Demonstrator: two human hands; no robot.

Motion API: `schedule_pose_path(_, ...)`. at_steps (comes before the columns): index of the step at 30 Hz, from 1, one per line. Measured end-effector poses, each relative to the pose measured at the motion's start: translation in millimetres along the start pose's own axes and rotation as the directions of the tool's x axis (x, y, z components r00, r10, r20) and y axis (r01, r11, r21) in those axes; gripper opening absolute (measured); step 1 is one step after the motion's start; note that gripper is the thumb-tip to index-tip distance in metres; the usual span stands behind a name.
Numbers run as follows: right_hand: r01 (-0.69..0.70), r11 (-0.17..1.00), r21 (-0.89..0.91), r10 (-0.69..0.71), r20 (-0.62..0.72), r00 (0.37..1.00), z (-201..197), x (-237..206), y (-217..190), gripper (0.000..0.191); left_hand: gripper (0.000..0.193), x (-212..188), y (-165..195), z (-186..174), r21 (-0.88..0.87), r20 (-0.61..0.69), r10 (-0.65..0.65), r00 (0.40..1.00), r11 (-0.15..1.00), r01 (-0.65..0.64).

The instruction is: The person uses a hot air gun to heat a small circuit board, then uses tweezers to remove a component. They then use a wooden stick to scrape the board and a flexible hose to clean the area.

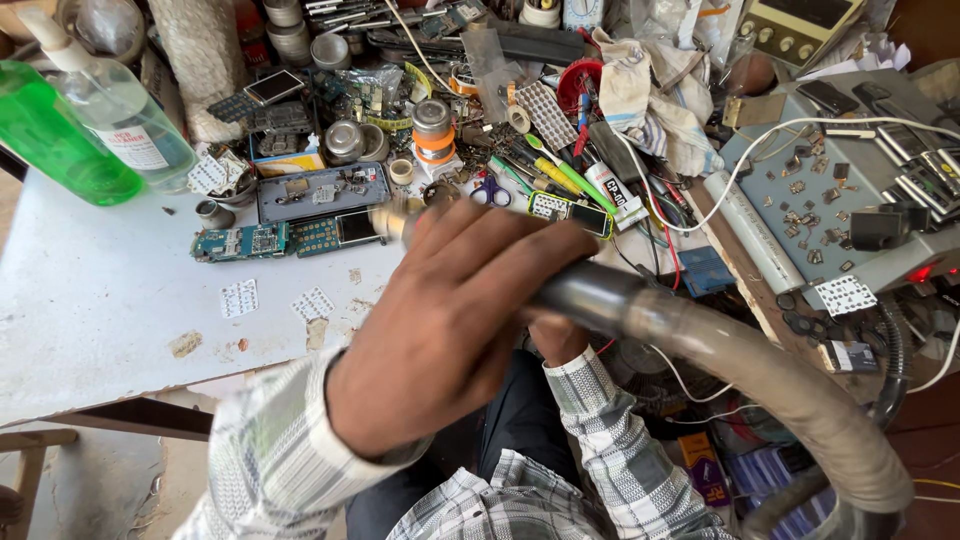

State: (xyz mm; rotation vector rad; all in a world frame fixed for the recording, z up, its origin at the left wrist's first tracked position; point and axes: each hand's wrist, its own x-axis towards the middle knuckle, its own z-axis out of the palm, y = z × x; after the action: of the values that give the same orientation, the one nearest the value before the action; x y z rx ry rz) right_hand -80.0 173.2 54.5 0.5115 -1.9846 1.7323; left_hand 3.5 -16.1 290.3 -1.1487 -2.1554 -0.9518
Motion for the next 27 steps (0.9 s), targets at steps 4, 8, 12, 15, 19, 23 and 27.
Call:
schedule_pose_path(4,0.042,0.996,-0.073,-0.042,-0.007,0.999,-3.2,2.9,-5.0,0.052,0.047,27.9,5.3,-0.1,0.129,0.018,0.195,0.981,0.972,-0.196)
schedule_pose_path(8,0.074,0.987,-0.144,-0.074,0.007,0.997,-10.0,4.9,-8.3,0.051,0.046,53.2,9.4,6.8,0.275,0.016,0.350,0.937,0.899,-0.340)
schedule_pose_path(12,0.114,0.956,-0.269,-0.116,0.007,0.993,-8.0,-2.5,-22.7,0.052,0.050,78.8,19.4,30.0,0.237,0.014,0.418,0.908,0.881,-0.409)
schedule_pose_path(15,0.078,0.967,-0.243,-0.080,0.002,0.997,-14.8,-20.4,-47.4,0.050,0.042,93.0,31.9,53.2,0.207,-0.017,0.469,0.883,0.865,-0.456)
schedule_pose_path(19,-0.010,0.965,-0.263,-0.021,-0.113,0.993,-63.5,-53.9,-90.0,0.049,0.040,107.3,46.0,84.2,0.056,-0.034,0.514,0.857,0.857,-0.512)
schedule_pose_path(23,-0.106,0.887,-0.450,-0.089,-0.391,0.916,-130.0,-77.8,-135.5,0.047,0.039,116.5,52.7,123.9,0.082,-0.070,0.634,0.770,0.773,-0.629)
schedule_pose_path(27,-0.179,0.744,-0.643,-0.309,-0.569,0.762,-156.9,-97.1,-204.6,0.046,0.039,120.4,53.7,169.3,0.138,-0.018,0.748,0.664,0.659,-0.739)
